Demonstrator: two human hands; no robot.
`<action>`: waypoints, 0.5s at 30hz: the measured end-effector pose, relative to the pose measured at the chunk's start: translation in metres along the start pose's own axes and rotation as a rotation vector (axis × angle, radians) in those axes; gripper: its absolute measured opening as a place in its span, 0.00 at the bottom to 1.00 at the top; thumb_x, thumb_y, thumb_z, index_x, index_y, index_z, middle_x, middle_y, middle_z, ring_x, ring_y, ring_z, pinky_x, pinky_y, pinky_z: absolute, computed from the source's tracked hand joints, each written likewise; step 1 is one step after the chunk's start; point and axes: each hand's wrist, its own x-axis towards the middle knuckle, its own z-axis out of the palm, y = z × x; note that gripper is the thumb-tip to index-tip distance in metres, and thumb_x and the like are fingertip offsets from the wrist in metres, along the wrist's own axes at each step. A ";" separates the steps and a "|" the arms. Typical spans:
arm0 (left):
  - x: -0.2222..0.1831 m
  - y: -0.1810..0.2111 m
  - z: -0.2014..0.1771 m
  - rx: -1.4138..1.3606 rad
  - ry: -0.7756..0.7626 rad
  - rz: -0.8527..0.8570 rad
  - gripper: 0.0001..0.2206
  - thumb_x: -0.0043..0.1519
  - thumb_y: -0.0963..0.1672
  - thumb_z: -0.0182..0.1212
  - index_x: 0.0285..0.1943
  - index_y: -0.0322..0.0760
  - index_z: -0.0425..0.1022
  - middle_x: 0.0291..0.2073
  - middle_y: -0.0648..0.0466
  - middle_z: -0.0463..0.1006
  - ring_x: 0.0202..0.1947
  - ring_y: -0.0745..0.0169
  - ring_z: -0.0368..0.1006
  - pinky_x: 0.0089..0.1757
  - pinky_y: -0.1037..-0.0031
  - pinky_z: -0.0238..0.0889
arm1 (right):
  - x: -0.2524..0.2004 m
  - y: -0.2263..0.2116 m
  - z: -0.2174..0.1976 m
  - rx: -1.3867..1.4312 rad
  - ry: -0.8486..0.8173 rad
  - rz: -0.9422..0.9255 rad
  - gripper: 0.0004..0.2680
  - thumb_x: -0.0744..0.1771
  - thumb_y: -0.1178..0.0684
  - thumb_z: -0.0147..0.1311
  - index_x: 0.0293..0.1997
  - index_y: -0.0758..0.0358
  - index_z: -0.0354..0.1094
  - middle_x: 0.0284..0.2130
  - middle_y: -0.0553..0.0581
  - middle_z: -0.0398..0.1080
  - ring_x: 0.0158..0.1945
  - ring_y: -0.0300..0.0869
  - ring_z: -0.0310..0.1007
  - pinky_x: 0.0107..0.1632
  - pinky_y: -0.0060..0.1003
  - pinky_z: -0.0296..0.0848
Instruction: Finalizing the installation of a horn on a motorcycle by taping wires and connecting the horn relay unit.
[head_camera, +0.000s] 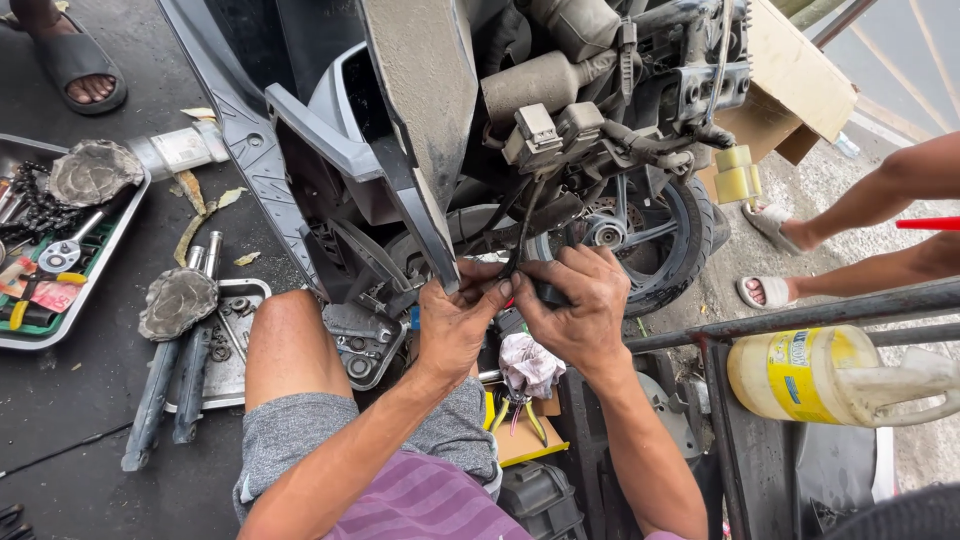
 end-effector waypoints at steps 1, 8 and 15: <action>0.001 -0.001 0.000 -0.001 0.000 -0.001 0.12 0.57 0.36 0.72 0.48 0.25 0.78 0.33 0.44 0.83 0.36 0.63 0.81 0.39 0.76 0.77 | 0.000 0.000 -0.001 -0.001 0.000 0.001 0.03 0.63 0.52 0.66 0.28 0.51 0.78 0.15 0.48 0.64 0.21 0.42 0.68 0.34 0.34 0.67; 0.000 0.016 0.001 0.020 -0.128 0.040 0.14 0.60 0.37 0.67 0.56 0.28 0.78 0.34 0.50 0.81 0.35 0.71 0.77 0.37 0.83 0.74 | 0.004 0.002 -0.010 0.149 -0.132 0.024 0.03 0.64 0.52 0.65 0.30 0.54 0.78 0.16 0.54 0.64 0.22 0.48 0.70 0.35 0.39 0.68; -0.008 0.018 0.004 0.010 -0.116 0.102 0.13 0.60 0.38 0.68 0.53 0.26 0.80 0.34 0.49 0.79 0.31 0.67 0.77 0.33 0.82 0.71 | 0.008 0.016 -0.006 0.606 -0.219 0.541 0.06 0.64 0.53 0.64 0.39 0.63 0.80 0.18 0.53 0.71 0.25 0.31 0.64 0.28 0.28 0.63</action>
